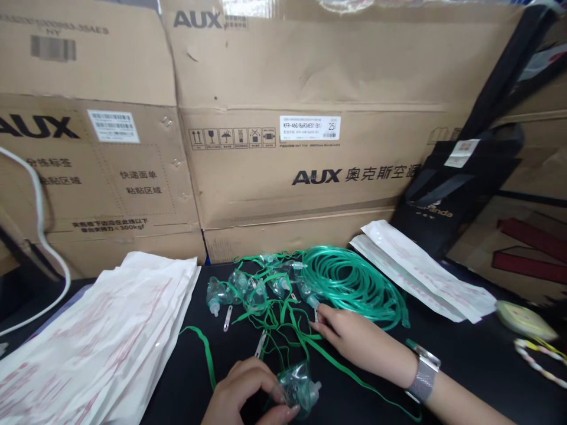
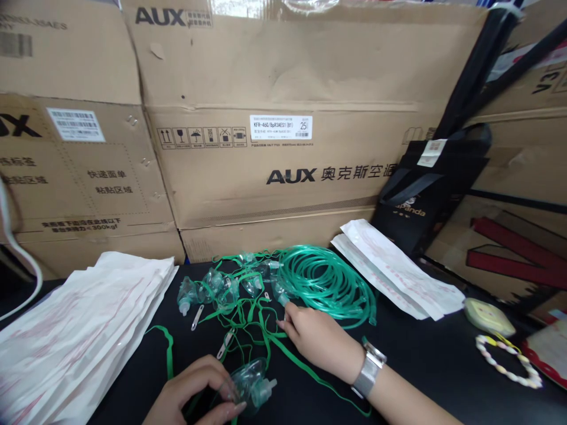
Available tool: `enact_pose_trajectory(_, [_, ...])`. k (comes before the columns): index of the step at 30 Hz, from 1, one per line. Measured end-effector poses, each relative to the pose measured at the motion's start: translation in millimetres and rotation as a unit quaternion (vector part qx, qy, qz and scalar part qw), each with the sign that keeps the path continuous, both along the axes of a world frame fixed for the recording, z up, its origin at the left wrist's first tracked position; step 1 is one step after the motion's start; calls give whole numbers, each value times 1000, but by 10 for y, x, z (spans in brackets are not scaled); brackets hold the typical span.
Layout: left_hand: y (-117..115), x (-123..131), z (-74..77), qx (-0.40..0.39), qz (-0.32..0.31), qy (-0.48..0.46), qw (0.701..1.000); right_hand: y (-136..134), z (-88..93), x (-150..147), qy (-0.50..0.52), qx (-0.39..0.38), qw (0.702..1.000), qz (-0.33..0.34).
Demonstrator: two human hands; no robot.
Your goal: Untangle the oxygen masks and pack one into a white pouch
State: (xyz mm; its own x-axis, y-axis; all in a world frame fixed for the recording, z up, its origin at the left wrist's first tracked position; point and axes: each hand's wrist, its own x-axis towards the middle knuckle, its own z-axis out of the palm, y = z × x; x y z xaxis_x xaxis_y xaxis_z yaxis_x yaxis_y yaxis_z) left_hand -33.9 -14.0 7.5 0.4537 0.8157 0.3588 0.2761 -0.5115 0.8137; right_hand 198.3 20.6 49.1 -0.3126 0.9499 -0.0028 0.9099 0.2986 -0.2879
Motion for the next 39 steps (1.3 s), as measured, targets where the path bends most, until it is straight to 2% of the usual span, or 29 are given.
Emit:
enact_pose_trajectory(4, [-14,33,-54,-7,22,-50,998,5,-36,-3,-23,16,1000,2])
enact_pose_trajectory(9, [-24,41,-58,-14,21,-63,998,7,-20,-31,-53,31,998,0])
enact_pose_trajectory(16, [-25,39,-48,-13,20,-64,998,-11,-77,-97,-156,100,981,-61])
enact_pose_trajectory(24, [-24,44,-42,-10,24,-64,998,43,-143,-69,-179,113,977,-35])
enact_pose_trajectory(28, [-15,21,-11,-11,7,-32,999,51,-132,-55,-178,111,977,-31])
enact_pose_trajectory(31, [-13,15,3,-15,2,-18,1000,44,-98,-61,-178,124,975,-55])
enact_pose_trajectory(35, [-24,34,-6,-16,21,-49,998,29,-79,-75,-192,148,964,-106])
enact_pose_trajectory(39, [-30,44,-15,-14,21,-58,998,25,-124,-81,-205,162,958,-118])
